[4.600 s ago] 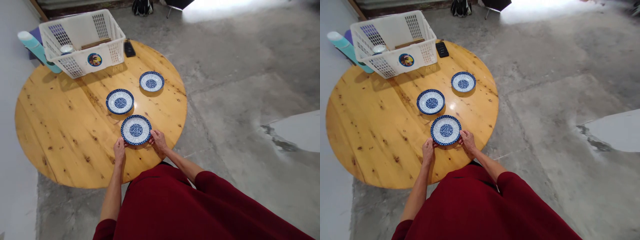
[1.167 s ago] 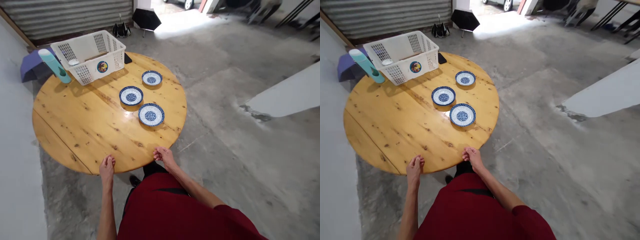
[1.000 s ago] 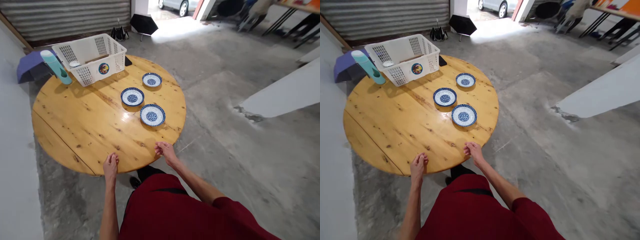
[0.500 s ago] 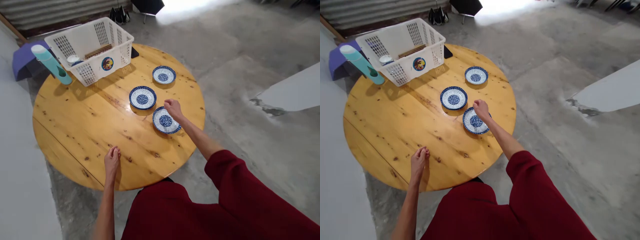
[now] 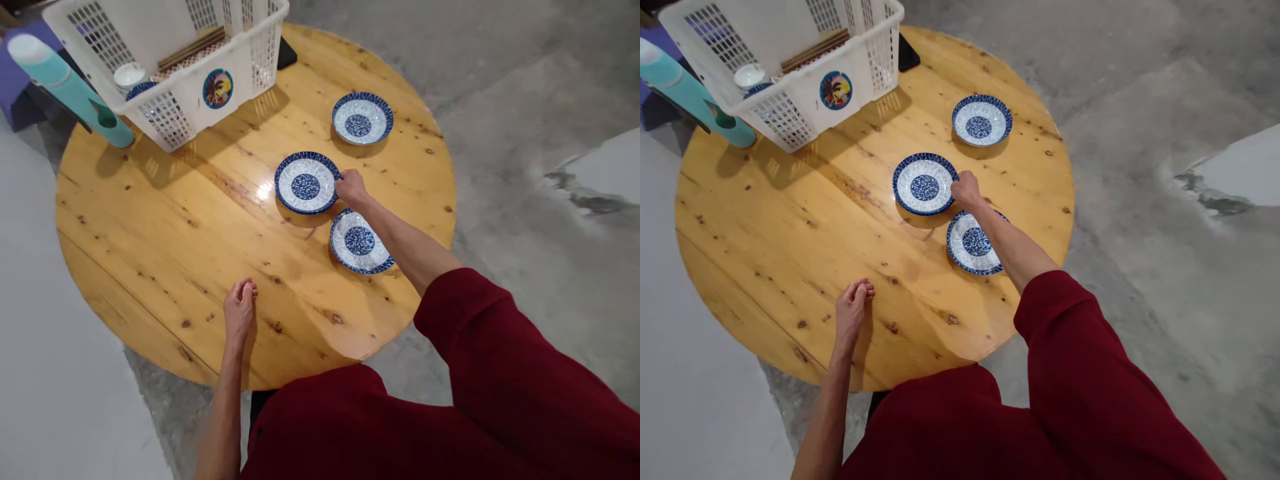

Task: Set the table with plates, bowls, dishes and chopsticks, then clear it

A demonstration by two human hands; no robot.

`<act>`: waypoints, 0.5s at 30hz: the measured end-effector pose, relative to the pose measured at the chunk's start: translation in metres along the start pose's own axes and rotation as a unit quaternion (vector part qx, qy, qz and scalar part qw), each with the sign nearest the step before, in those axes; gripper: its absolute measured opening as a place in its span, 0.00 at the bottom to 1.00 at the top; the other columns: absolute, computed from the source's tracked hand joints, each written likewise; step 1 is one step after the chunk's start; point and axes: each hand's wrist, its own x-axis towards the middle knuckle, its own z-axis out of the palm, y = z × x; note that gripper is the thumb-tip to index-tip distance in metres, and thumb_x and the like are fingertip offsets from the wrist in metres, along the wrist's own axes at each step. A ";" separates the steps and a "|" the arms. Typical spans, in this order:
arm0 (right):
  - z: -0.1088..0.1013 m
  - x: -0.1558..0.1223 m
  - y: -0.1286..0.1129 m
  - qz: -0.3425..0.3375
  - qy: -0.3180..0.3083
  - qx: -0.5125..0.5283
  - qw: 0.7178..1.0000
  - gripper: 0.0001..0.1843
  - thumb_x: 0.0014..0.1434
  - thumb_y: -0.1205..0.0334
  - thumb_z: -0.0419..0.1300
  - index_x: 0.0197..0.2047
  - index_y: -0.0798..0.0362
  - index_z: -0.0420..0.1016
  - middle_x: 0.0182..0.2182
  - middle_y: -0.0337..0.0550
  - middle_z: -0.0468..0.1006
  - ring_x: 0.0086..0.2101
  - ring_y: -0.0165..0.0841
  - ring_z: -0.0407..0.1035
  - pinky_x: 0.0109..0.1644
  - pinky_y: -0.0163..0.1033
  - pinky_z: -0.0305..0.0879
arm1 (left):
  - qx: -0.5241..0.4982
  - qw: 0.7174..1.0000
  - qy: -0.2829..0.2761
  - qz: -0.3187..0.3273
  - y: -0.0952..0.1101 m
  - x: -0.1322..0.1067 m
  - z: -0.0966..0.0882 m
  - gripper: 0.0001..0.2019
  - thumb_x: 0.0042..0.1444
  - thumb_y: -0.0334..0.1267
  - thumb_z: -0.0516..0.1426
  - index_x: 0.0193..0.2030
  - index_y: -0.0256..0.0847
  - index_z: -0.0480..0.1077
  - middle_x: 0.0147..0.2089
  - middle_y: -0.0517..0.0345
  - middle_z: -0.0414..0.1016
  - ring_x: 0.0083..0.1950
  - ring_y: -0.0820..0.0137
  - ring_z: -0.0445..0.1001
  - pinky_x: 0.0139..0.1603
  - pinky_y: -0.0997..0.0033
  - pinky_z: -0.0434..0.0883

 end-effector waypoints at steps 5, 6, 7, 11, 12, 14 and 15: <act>0.010 -0.017 -0.007 0.009 0.013 0.009 1.000 0.13 0.62 0.62 0.53 0.25 0.54 0.61 0.25 0.43 0.64 0.35 0.34 0.63 0.48 0.44 0.62 | -0.009 1.000 -0.026 0.012 0.012 0.027 0.005 0.19 0.55 0.51 0.60 0.43 0.35 0.77 0.36 0.53 0.77 0.35 0.70 0.76 0.42 0.68 0.74; 0.013 -0.022 -0.010 0.013 0.010 0.009 1.000 0.13 0.62 0.63 0.52 0.26 0.54 0.62 0.25 0.43 0.64 0.35 0.33 0.62 0.47 0.43 0.62 | -0.012 0.999 -0.037 0.014 0.016 0.035 0.005 0.19 0.55 0.50 0.60 0.44 0.35 0.77 0.36 0.53 0.77 0.35 0.71 0.75 0.42 0.68 0.74; 0.016 -0.028 -0.014 0.018 0.010 0.009 1.000 0.11 0.61 0.65 0.52 0.26 0.55 0.62 0.26 0.43 0.64 0.34 0.32 0.62 0.47 0.42 0.62 | -0.013 0.999 -0.049 0.016 0.021 0.043 0.005 0.20 0.55 0.50 0.61 0.44 0.34 0.76 0.36 0.53 0.77 0.34 0.71 0.75 0.42 0.68 0.74; 0.034 -0.049 -0.038 0.043 0.024 0.018 0.999 0.07 0.55 0.74 0.52 0.27 0.54 0.63 0.26 0.44 0.67 0.34 0.33 0.63 0.47 0.42 0.63 | -0.001 0.996 -0.078 0.038 0.043 0.081 0.000 0.20 0.56 0.49 0.61 0.46 0.34 0.75 0.38 0.52 0.78 0.35 0.72 0.76 0.43 0.68 0.76; 0.039 -0.054 -0.045 0.051 0.027 0.021 0.998 0.07 0.54 0.74 0.52 0.28 0.54 0.64 0.28 0.45 0.69 0.35 0.34 0.64 0.48 0.42 0.64 | 0.008 0.996 -0.081 0.047 0.049 0.092 -0.002 0.20 0.56 0.49 0.61 0.47 0.33 0.75 0.38 0.52 0.78 0.35 0.72 0.77 0.43 0.69 0.76; 0.052 -0.061 -0.061 0.065 0.020 0.026 0.997 0.07 0.55 0.74 0.52 0.30 0.55 0.67 0.32 0.50 0.73 0.38 0.38 0.67 0.50 0.43 0.65 | 0.027 0.994 -0.081 0.068 0.061 0.115 -0.005 0.20 0.58 0.47 0.60 0.49 0.33 0.74 0.39 0.51 0.78 0.35 0.72 0.77 0.42 0.69 0.76; 0.058 -0.065 -0.070 0.072 0.013 0.028 0.997 0.07 0.56 0.74 0.51 0.31 0.55 0.68 0.34 0.52 0.74 0.40 0.39 0.68 0.51 0.43 0.65 | 0.038 0.993 -0.078 0.079 0.067 0.126 -0.005 0.20 0.59 0.46 0.59 0.51 0.33 0.73 0.40 0.51 0.78 0.35 0.72 0.77 0.42 0.69 0.76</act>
